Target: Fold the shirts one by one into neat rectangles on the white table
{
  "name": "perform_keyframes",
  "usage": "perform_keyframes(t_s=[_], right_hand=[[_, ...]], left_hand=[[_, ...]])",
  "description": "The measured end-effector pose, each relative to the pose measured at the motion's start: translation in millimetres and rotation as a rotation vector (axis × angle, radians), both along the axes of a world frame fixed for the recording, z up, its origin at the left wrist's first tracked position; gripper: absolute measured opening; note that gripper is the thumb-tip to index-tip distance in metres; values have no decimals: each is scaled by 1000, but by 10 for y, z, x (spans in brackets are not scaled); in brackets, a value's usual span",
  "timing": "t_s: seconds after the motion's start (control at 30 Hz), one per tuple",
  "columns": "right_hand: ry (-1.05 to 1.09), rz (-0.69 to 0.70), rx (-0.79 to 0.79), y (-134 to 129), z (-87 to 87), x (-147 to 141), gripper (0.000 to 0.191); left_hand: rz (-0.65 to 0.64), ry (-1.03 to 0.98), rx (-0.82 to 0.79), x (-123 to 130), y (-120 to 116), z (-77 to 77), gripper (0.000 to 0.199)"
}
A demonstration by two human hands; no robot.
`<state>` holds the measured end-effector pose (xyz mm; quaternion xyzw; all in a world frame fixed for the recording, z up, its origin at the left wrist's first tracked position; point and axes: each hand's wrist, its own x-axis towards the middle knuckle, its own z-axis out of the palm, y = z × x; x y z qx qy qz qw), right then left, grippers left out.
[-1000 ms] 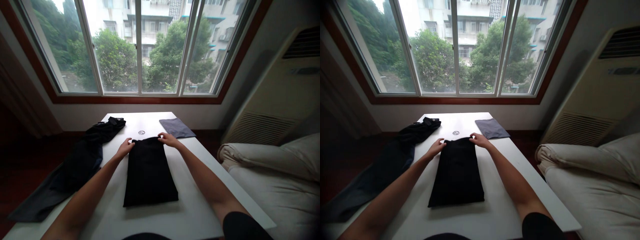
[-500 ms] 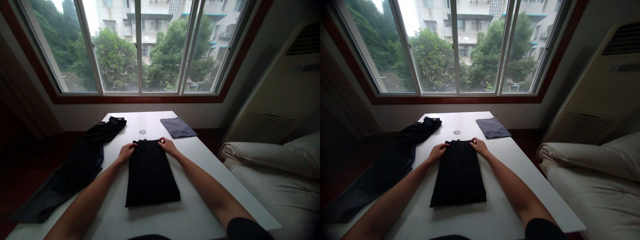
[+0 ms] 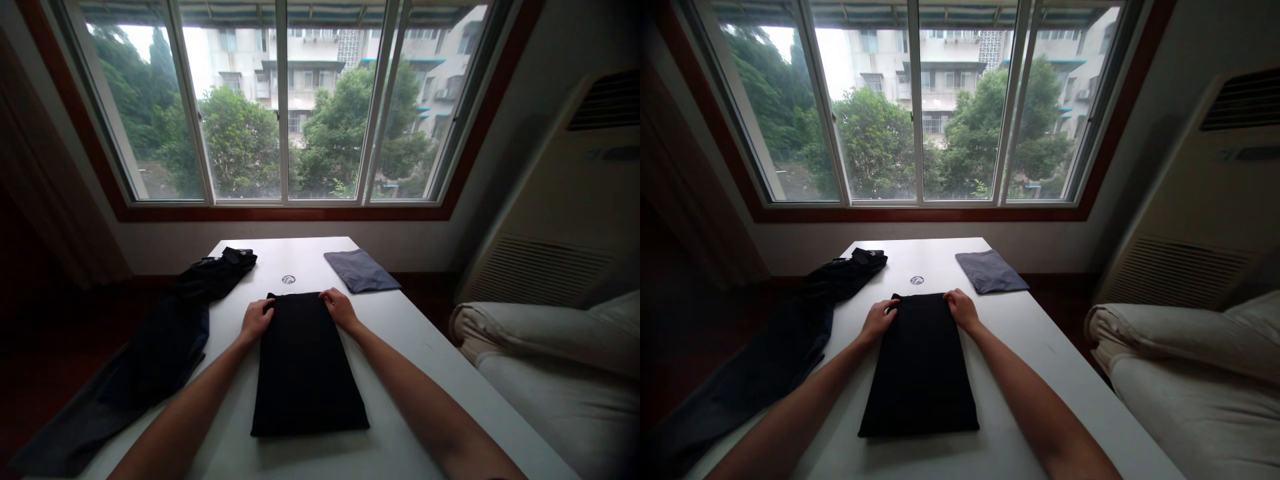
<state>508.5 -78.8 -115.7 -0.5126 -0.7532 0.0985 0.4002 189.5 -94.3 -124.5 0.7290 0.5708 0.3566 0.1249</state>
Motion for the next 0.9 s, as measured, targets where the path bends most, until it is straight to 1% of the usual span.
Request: perform_keyframes(t_s=[0.07,0.17,0.23,0.33,0.4,0.43,0.5,0.53,0.6,0.67,0.73,0.77,0.83,0.9], right_hand=[[-84,-34,-38,-27,8,-26,24],[-138,-65,21,-102,72,-83,21],[-151,-24,72,-168,134,-145,21],[-181,102,81,-263,178,-278,20],[-215,163,57,-308,142,-374,21],[-242,169,44,-322,105,-415,24],[-310,135,17,-330,9,-470,36],[-343,108,2,-325,-41,-481,42],[-386,63,-35,-301,-124,-475,50],[-401,47,-72,-269,-175,-449,54],[-405,44,-94,-241,-201,-427,55],[-406,47,-99,-229,-209,-420,55],[-404,54,-99,-208,-221,-411,55],[-385,39,-84,-184,-230,-396,55]], left_hand=[[9,85,-24,13,-5,-4,41],[28,145,-9,45,-25,14,48],[30,171,20,70,-40,32,52],[14,239,58,94,-47,19,57],[11,283,30,93,-39,-23,59],[13,298,3,87,-34,-47,59],[24,313,-33,76,-36,-76,59],[30,315,-26,73,-50,-74,59],[26,309,39,87,-111,-30,59],[-21,301,127,132,-218,50,58],[-115,310,184,205,-338,124,57],[-177,325,184,247,-391,146,57],[-289,368,113,321,-458,148,57],[-352,408,-16,363,-466,105,59]])
